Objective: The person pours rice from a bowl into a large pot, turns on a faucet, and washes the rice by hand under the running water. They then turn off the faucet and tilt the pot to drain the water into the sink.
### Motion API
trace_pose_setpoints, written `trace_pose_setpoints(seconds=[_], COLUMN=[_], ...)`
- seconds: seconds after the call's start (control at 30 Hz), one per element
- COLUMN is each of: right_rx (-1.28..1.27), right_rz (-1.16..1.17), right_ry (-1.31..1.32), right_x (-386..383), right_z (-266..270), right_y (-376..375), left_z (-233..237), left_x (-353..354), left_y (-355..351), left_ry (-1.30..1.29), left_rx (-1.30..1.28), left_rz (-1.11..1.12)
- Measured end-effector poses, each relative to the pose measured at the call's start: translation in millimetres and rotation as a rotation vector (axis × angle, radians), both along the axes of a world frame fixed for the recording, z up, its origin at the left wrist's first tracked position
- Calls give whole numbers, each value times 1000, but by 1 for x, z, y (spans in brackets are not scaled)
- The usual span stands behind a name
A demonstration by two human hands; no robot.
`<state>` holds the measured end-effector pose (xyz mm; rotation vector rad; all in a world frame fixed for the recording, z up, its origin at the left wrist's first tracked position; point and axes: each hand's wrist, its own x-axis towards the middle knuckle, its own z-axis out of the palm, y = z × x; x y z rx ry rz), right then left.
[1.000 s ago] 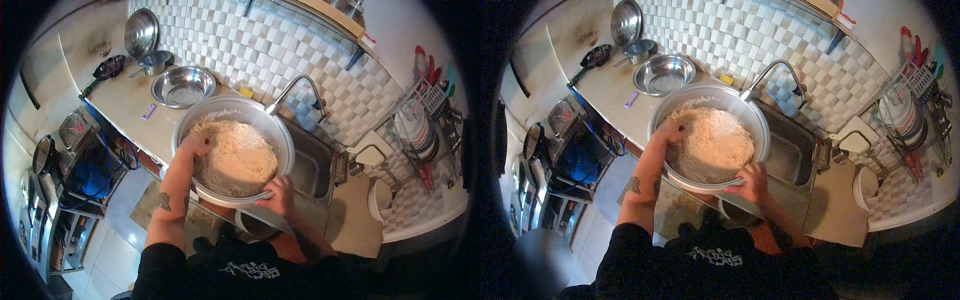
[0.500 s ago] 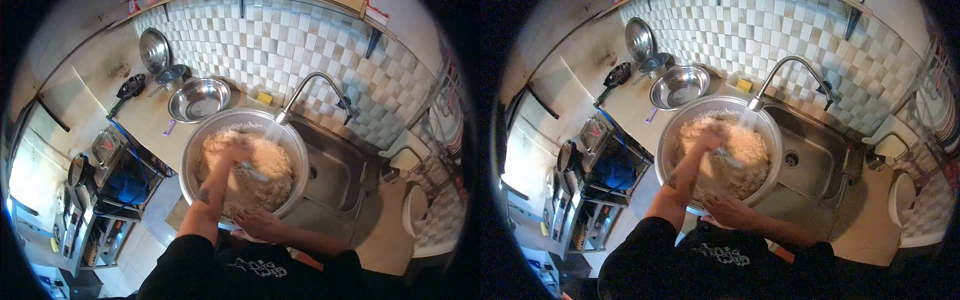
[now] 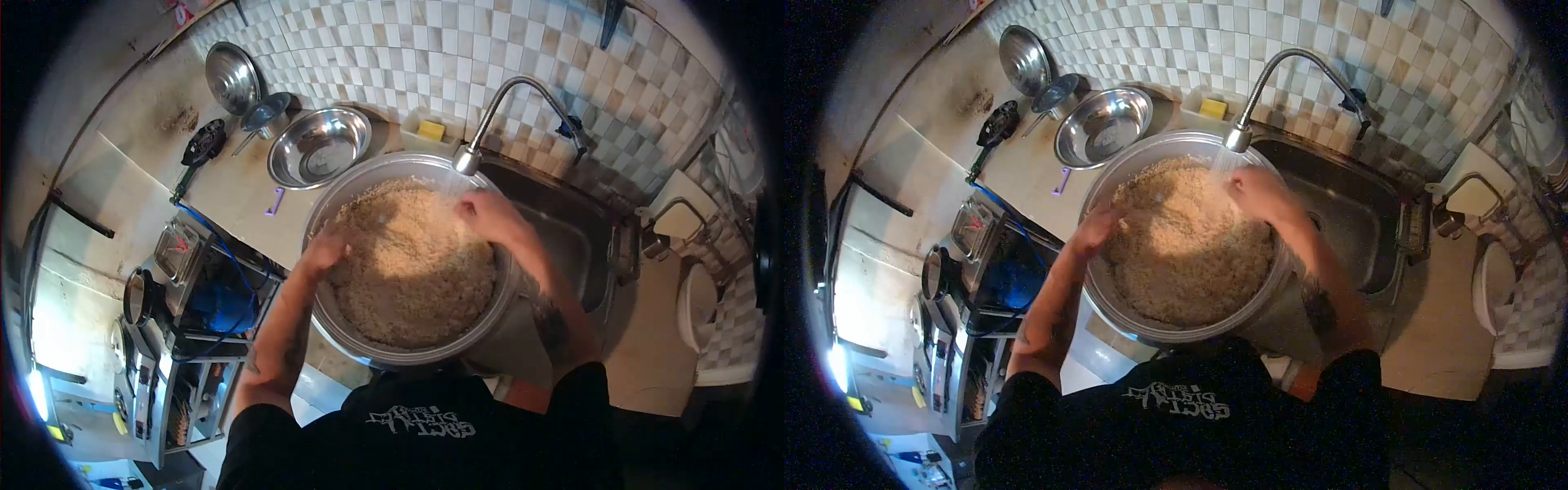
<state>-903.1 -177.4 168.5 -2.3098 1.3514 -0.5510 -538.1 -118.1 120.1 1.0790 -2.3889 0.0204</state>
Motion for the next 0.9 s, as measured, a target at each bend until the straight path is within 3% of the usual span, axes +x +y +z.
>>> trace_pose_setpoints(seconds=[0.07,0.13,0.2,0.23,0.3,0.37,0.4,0.47,0.5,0.53,0.6,0.7,0.8,0.83,0.9], right_rx=[-166,-216,-145,-172,-247,-264,-262,-263,-285,-227,-292,-316,-348,-300,-202], right_rz=[-116,-179,-181,-170,-181,-195,-195,-181,-166,-140,-100,-94,-111,-77,-15], right_ry=[-70,-51,48,-9,-117,-248,-297,-299,-311,-262,-275,-262,-292,-224,-98], right_x=[-2,1,7,9,5,7,7,9,10,8,7,9,11,9,7], right_z=[-27,-33,-23,-29,-37,-42,-45,-39,-32,-30,-38,-44,-57,-57,-56], right_y=[-12,-14,-3,-3,-9,-14,-12,-9,-12,-12,-18,-18,-19,-21,-26], left_z=[14,1,-51,-68,-113,-117,-91,-78,-82,-116,-78,-43,-65,-49,-32], left_x=[-21,-32,-24,-34,-55,-102,-140,-197,-214,-235,-255,-248,-225,-200,-167], left_y=[12,-5,-53,-71,-128,-171,-168,-144,-125,-115,-62,-47,-115,-130,-155], left_ry=[426,755,990,984,812,578,501,43,126,385,5,46,-252,-168,-591], left_rx=[552,888,1008,888,643,560,606,478,406,438,123,437,382,351,269], left_rz=[367,627,774,818,856,762,678,424,139,-67,-263,-592,-410,-385,-84])
